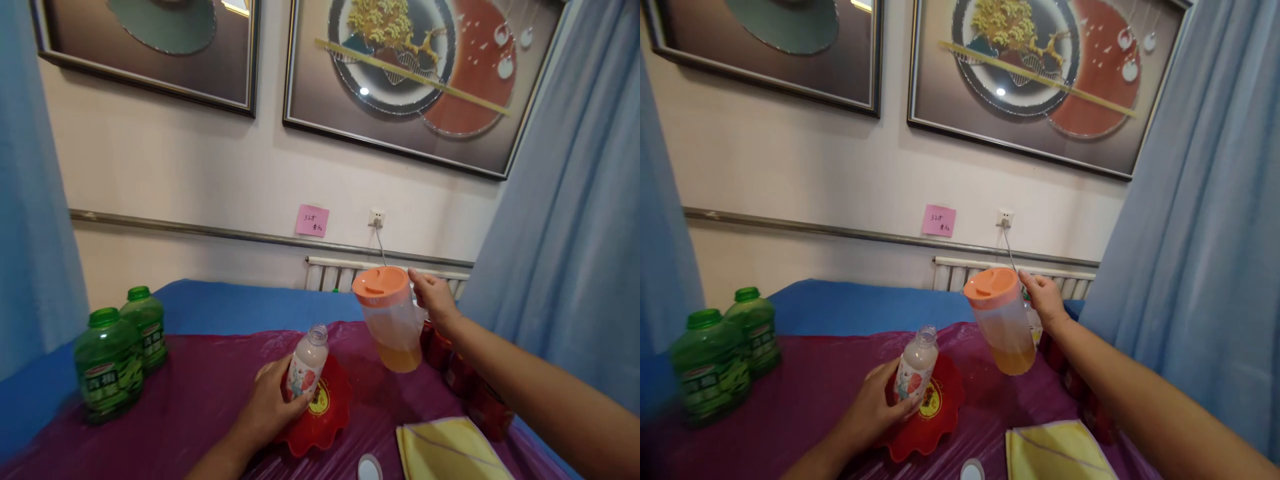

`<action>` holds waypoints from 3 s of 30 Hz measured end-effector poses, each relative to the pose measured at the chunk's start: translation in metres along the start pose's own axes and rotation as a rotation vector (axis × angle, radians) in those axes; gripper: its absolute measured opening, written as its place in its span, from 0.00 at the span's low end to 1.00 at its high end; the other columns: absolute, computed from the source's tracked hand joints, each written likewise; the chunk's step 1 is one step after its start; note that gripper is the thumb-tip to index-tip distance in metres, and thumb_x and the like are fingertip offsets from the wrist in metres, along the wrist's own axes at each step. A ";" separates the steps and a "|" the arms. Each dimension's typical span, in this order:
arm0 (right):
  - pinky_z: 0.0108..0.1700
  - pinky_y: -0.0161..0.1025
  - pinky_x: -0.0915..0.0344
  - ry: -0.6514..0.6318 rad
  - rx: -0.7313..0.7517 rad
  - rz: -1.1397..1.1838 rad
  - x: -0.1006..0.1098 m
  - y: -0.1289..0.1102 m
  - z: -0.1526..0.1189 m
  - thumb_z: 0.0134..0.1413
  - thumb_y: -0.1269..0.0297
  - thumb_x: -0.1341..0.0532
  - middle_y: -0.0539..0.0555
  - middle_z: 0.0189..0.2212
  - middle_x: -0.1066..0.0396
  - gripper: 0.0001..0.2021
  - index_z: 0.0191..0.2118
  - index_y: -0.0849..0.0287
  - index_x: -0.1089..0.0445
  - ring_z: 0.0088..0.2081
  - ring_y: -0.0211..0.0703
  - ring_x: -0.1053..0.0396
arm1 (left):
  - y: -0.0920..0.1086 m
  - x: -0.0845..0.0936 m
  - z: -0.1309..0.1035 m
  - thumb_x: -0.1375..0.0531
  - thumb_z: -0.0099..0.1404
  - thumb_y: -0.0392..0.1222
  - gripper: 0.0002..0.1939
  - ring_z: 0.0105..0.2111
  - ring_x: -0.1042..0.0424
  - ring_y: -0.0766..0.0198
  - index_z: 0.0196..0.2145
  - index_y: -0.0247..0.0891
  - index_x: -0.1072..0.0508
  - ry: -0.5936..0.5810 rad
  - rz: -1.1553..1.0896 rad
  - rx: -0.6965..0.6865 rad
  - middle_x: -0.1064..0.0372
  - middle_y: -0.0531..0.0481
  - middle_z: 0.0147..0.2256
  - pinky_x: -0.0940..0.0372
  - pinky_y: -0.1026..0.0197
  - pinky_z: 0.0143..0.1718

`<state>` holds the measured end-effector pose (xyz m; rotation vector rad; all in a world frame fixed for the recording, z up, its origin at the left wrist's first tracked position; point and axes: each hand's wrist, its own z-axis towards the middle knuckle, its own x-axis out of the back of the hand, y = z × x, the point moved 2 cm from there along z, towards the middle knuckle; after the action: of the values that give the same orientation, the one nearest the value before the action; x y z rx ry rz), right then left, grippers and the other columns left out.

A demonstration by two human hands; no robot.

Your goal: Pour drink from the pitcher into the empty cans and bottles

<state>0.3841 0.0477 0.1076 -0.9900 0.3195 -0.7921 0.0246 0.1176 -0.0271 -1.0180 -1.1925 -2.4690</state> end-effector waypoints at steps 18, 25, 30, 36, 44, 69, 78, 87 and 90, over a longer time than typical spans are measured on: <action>0.22 0.34 0.55 -0.285 0.171 -0.223 -0.026 -0.070 0.014 0.42 0.30 0.34 0.44 0.15 0.52 0.33 0.17 0.54 0.46 0.20 0.32 0.53 | -0.003 -0.005 -0.005 0.32 0.53 0.46 0.27 0.45 0.25 0.46 0.52 0.44 0.25 -0.043 -0.019 -0.014 0.19 0.46 0.45 0.45 0.41 0.62; 0.23 0.35 0.57 -0.302 0.191 -0.240 -0.030 -0.076 0.017 0.42 0.32 0.34 0.43 0.17 0.55 0.32 0.18 0.53 0.47 0.22 0.33 0.55 | -0.010 -0.009 -0.007 0.31 0.54 0.48 0.32 0.51 0.26 0.42 0.57 0.45 0.27 -0.067 -0.055 -0.022 0.21 0.44 0.50 0.51 0.36 0.64; 0.24 0.35 0.57 -0.323 0.203 -0.255 -0.034 -0.079 0.016 0.43 0.31 0.35 0.44 0.17 0.54 0.32 0.18 0.53 0.47 0.22 0.33 0.55 | -0.004 -0.007 -0.007 0.31 0.54 0.48 0.31 0.52 0.26 0.41 0.56 0.45 0.27 -0.085 -0.050 -0.014 0.21 0.44 0.51 0.53 0.34 0.65; 0.24 0.35 0.58 -0.356 0.225 -0.280 -0.040 -0.078 0.008 0.43 0.32 0.35 0.43 0.17 0.54 0.32 0.17 0.53 0.48 0.23 0.33 0.57 | 0.000 -0.004 -0.008 0.32 0.55 0.48 0.26 0.49 0.24 0.44 0.52 0.46 0.25 -0.086 -0.069 -0.036 0.20 0.46 0.48 0.53 0.36 0.66; 0.24 0.35 0.57 -0.423 0.216 -0.315 -0.049 -0.075 0.004 0.42 0.30 0.35 0.43 0.17 0.54 0.33 0.18 0.54 0.48 0.23 0.33 0.56 | 0.004 -0.001 -0.009 0.31 0.54 0.47 0.27 0.50 0.25 0.44 0.52 0.45 0.25 -0.135 -0.085 -0.008 0.20 0.47 0.48 0.54 0.36 0.66; 0.24 0.36 0.59 -0.465 0.262 -0.396 -0.052 -0.077 0.010 0.43 0.29 0.36 0.44 0.18 0.54 0.33 0.18 0.54 0.49 0.23 0.33 0.56 | -0.001 -0.006 -0.008 0.31 0.53 0.46 0.32 0.55 0.27 0.44 0.56 0.46 0.28 -0.159 -0.064 0.010 0.23 0.46 0.54 0.57 0.37 0.67; 0.25 0.36 0.56 -0.481 0.285 -0.424 -0.052 -0.080 0.011 0.46 0.30 0.37 0.44 0.18 0.53 0.32 0.19 0.54 0.48 0.23 0.34 0.54 | 0.000 -0.006 -0.009 0.31 0.53 0.46 0.31 0.54 0.27 0.43 0.56 0.46 0.27 -0.166 -0.080 0.018 0.23 0.46 0.53 0.58 0.36 0.67; 0.24 0.36 0.57 -0.485 0.317 -0.450 -0.051 -0.085 0.014 0.46 0.29 0.38 0.44 0.18 0.53 0.32 0.19 0.54 0.48 0.23 0.34 0.54 | -0.001 -0.005 -0.009 0.31 0.54 0.49 0.30 0.54 0.27 0.43 0.55 0.46 0.26 -0.160 -0.071 0.008 0.22 0.46 0.53 0.56 0.37 0.67; 0.24 0.36 0.56 -0.494 0.322 -0.460 -0.051 -0.085 0.014 0.46 0.29 0.38 0.44 0.18 0.52 0.32 0.19 0.54 0.47 0.23 0.34 0.54 | 0.001 -0.004 -0.010 0.31 0.55 0.49 0.30 0.54 0.27 0.43 0.56 0.46 0.27 -0.169 -0.078 0.012 0.23 0.45 0.54 0.57 0.36 0.67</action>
<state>0.3190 0.0676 0.1811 -0.9260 -0.4664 -0.9418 0.0233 0.1091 -0.0331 -1.2201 -1.3188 -2.4724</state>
